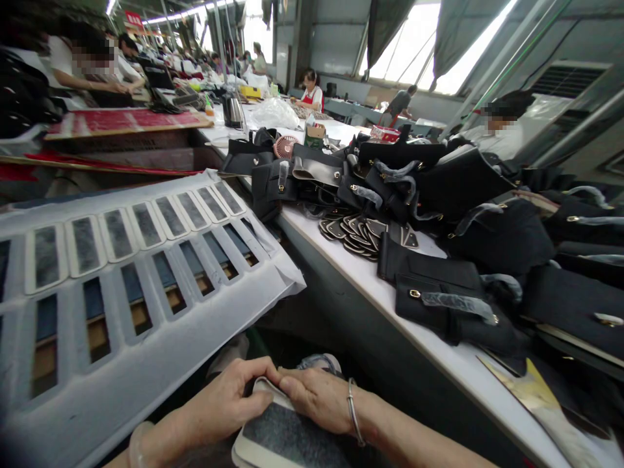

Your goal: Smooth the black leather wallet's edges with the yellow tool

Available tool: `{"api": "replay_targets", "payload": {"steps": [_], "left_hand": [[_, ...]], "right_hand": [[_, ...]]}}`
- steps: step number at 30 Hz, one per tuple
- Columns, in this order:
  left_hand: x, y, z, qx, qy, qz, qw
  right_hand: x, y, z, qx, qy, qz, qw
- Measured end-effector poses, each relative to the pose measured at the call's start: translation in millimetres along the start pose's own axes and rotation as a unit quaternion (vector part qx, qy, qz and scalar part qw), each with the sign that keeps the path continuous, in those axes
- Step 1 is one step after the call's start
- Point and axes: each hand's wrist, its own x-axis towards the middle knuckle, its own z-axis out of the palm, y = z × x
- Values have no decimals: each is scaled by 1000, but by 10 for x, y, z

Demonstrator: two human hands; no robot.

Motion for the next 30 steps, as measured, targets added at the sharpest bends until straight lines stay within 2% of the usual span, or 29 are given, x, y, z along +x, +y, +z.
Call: {"api": "replay_targets", "payload": {"steps": [5,11,20,25,28,30], "left_hand": [[11,-16,7,-13,16,-10,1000],[24,-54,36,-17,35,-35,999],[21,-13,23,-45,27,-32,998],[-4,10,17,-67,-20,14,997],[1,-1,11,-71,-39,38,996],[6,-15,3,-37,-39,31,998]], "right_hand": [[81,-22,-39,46,-30,-22,998],[152,-49,-48,32,-37,0,999],[149,-72,-23,-30,13,0,999],[33,-77,-50,-71,27,12,997],[-126,-34,-76,-134,14,55,989],[-265,16,-97,-137,2,89,987]]}}
